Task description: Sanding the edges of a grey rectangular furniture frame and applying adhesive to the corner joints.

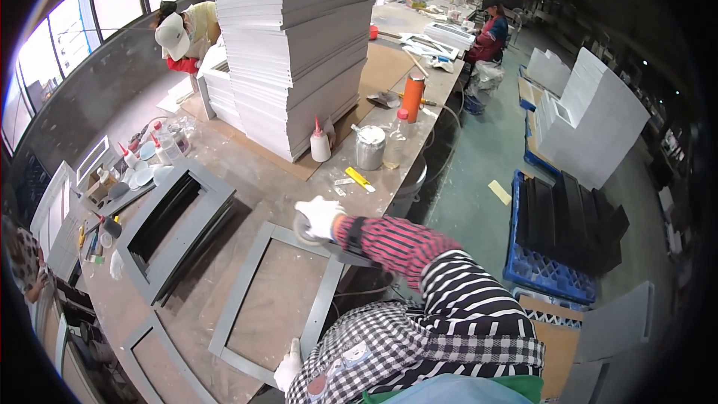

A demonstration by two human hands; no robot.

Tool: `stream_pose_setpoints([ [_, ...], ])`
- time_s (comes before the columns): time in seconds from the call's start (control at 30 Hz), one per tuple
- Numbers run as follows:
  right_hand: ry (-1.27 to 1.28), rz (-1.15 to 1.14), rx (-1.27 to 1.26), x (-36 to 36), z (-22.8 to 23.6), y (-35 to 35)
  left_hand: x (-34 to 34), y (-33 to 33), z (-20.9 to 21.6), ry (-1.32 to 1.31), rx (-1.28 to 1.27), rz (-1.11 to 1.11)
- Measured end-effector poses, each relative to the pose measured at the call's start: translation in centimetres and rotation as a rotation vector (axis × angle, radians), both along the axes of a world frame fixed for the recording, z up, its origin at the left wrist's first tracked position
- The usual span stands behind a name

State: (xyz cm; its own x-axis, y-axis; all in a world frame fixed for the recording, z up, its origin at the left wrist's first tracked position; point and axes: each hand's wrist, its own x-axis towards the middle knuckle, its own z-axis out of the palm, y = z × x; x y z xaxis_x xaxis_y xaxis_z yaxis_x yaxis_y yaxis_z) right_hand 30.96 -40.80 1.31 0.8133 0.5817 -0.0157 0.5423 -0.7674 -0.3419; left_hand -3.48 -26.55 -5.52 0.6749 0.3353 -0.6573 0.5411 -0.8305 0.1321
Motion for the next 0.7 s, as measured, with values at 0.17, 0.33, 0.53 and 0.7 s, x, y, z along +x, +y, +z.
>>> stream_pose_setpoints([
  [0.17,0.132,0.062,-0.127,-4.7,1.8,-6.6,-0.3,0.1,-0.6,-0.041,-0.024,0.012],
  [0.33,0.134,0.108,-0.169,-5.0,2.0,-6.9,0.0,0.3,-1.5,-0.097,-0.02,-0.036],
  [0.53,0.022,0.217,-0.077,-2.3,1.0,2.4,-1.1,0.2,-2.4,-0.148,0.0,-0.002],
  [0.7,0.0,0.196,-0.01,-1.5,-1.6,11.7,-1.6,-0.2,-1.1,-0.17,0.016,0.016],
])
